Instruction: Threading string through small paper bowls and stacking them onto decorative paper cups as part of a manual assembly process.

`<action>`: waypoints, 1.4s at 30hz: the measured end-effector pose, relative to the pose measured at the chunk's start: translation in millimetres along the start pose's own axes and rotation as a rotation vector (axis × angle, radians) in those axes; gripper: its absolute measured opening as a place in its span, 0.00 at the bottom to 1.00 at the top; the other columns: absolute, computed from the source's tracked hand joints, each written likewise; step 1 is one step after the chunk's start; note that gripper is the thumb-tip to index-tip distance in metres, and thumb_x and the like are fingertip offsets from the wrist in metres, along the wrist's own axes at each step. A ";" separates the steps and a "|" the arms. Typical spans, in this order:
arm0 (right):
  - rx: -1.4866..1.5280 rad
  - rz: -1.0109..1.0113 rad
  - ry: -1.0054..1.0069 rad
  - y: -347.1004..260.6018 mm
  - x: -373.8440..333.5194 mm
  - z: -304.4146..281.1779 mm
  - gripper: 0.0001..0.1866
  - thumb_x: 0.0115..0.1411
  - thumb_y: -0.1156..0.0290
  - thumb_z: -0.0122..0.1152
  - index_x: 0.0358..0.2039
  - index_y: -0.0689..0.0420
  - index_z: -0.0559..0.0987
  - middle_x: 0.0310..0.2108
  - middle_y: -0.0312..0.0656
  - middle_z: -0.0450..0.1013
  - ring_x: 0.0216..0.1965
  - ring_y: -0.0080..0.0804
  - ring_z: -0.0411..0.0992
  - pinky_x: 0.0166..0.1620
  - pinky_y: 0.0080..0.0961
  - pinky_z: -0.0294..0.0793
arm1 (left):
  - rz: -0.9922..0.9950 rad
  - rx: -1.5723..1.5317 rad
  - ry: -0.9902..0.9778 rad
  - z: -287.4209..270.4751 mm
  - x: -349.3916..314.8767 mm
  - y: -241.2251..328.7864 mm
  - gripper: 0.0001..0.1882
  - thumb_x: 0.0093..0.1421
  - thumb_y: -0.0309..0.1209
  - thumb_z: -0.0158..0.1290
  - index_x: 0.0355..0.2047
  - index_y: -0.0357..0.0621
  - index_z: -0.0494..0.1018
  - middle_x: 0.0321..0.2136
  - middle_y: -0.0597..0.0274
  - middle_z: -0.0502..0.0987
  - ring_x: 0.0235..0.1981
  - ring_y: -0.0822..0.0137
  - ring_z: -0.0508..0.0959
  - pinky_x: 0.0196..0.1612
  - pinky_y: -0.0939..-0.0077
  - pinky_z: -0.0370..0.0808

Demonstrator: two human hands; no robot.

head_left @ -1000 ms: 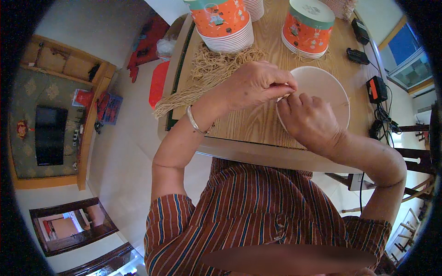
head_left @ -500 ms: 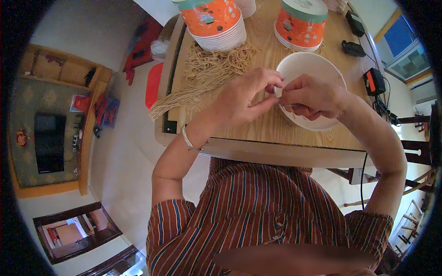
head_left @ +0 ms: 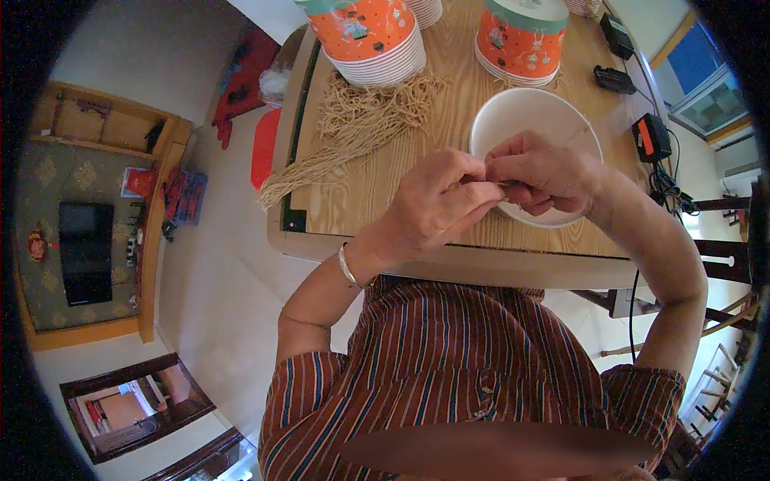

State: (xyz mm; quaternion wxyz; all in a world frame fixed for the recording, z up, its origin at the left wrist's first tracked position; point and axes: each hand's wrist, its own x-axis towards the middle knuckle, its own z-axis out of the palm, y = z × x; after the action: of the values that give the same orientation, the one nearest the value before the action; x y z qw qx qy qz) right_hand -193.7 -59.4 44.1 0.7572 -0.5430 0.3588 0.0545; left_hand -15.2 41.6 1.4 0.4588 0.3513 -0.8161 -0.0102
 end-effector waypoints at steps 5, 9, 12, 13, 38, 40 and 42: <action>-0.012 0.001 0.015 1.3 -1.4 1.4 0.10 0.62 0.70 0.51 0.24 0.57 0.75 0.14 0.31 0.62 0.12 0.14 0.54 0.13 0.13 0.50 | -0.057 -0.051 0.049 6.1 -3.5 2.8 0.19 0.42 0.21 0.66 0.36 0.47 0.77 0.32 0.62 0.72 0.33 0.60 0.75 0.34 0.67 0.75; 0.123 -0.056 -0.044 2.1 -3.5 3.7 0.10 0.62 0.69 0.50 0.24 0.57 0.75 0.14 0.30 0.61 0.12 0.13 0.54 0.13 0.13 0.49 | -0.092 -0.030 0.036 4.0 -2.3 7.1 0.19 0.42 0.21 0.66 0.36 0.48 0.77 0.32 0.62 0.72 0.32 0.60 0.75 0.34 0.68 0.75; 0.120 -0.032 -0.039 0.8 -5.7 4.1 0.10 0.62 0.69 0.51 0.24 0.57 0.75 0.14 0.30 0.61 0.12 0.13 0.54 0.13 0.13 0.48 | -0.052 0.020 -0.013 0.3 -2.1 6.3 0.19 0.42 0.21 0.65 0.37 0.48 0.77 0.32 0.62 0.71 0.32 0.61 0.75 0.33 0.68 0.75; 0.112 -0.017 -0.034 0.9 -6.0 3.8 0.10 0.62 0.69 0.51 0.24 0.57 0.75 0.14 0.30 0.61 0.12 0.13 0.54 0.13 0.13 0.48 | -0.045 0.036 -0.031 -0.1 -1.7 6.1 0.18 0.43 0.21 0.65 0.36 0.48 0.77 0.32 0.62 0.71 0.32 0.61 0.75 0.33 0.68 0.75; -0.028 -0.245 0.158 8.8 -6.2 19.9 0.02 0.60 0.73 0.60 0.31 0.54 0.76 0.19 0.25 0.63 0.16 0.10 0.57 0.17 0.11 0.55 | -0.747 -0.549 0.343 15.5 -25.1 22.3 0.07 0.58 0.16 0.55 0.36 0.37 0.76 0.36 0.64 0.72 0.37 0.76 0.73 0.40 0.84 0.70; -0.031 -0.261 0.156 9.0 -6.9 20.2 0.03 0.60 0.74 0.60 0.30 0.53 0.75 0.19 0.24 0.63 0.16 0.09 0.55 0.17 0.11 0.53 | -0.792 -0.446 0.310 14.9 -25.0 20.9 0.06 0.58 0.16 0.55 0.36 0.36 0.75 0.36 0.64 0.72 0.37 0.77 0.73 0.39 0.85 0.70; -0.044 -0.256 0.166 8.5 -6.8 22.3 0.03 0.60 0.74 0.60 0.30 0.53 0.75 0.20 0.24 0.62 0.16 0.09 0.55 0.16 0.11 0.52 | -0.762 -0.449 0.329 15.5 -23.1 20.5 0.06 0.58 0.16 0.55 0.36 0.36 0.75 0.36 0.65 0.72 0.36 0.77 0.73 0.38 0.86 0.71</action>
State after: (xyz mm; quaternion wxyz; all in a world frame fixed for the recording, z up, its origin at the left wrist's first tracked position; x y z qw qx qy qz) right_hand -191.9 -34.7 44.9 0.7136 -0.6034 0.3468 -0.0795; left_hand -30.9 65.8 -17.7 0.6102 0.5146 -0.5232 -0.2985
